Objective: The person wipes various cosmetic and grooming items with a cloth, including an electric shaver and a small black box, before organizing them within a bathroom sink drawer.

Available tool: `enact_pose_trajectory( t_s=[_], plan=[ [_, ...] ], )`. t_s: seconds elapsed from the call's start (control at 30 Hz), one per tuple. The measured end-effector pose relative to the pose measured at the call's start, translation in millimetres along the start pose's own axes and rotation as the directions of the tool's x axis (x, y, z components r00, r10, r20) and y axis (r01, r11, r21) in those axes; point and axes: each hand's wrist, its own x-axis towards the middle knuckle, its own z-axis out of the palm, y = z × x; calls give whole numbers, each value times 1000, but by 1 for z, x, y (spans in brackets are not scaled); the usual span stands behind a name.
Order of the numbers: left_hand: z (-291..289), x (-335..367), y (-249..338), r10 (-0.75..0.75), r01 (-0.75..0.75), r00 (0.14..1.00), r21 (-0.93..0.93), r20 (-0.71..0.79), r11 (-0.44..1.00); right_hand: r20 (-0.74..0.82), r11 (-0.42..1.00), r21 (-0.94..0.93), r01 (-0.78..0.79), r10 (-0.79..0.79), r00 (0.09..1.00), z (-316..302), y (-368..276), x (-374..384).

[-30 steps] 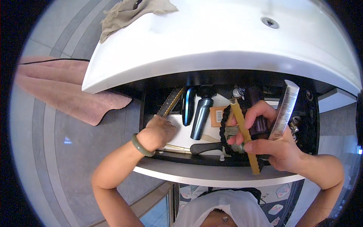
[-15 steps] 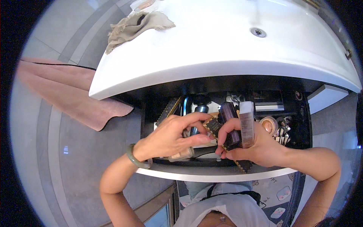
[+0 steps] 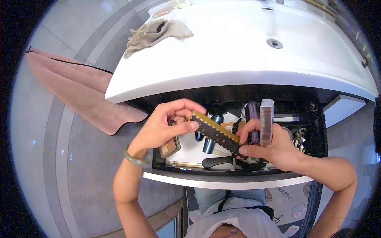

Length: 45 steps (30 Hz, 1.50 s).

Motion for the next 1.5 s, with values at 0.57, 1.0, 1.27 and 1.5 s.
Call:
enact_pose_trajectory(
  t_s=[0.57,1.0,1.27,1.5],
  plan=[
    [-64,-17,-24,-521,355,853,692,35,628,-66,1000,-16,18,-19,998,0,11,1],
    [-44,-6,-73,-682,208,731,942,29,263,3,998,-38,57,-57,998,-3,12,-1],
    [-24,-3,-82,-613,37,789,999,-38,-14,84,991,113,-72,62,994,-4,8,-3],
    [3,13,-22,-79,-64,957,471,278,880,398,917,298,-264,131,908,-9,10,0]
  ],
)
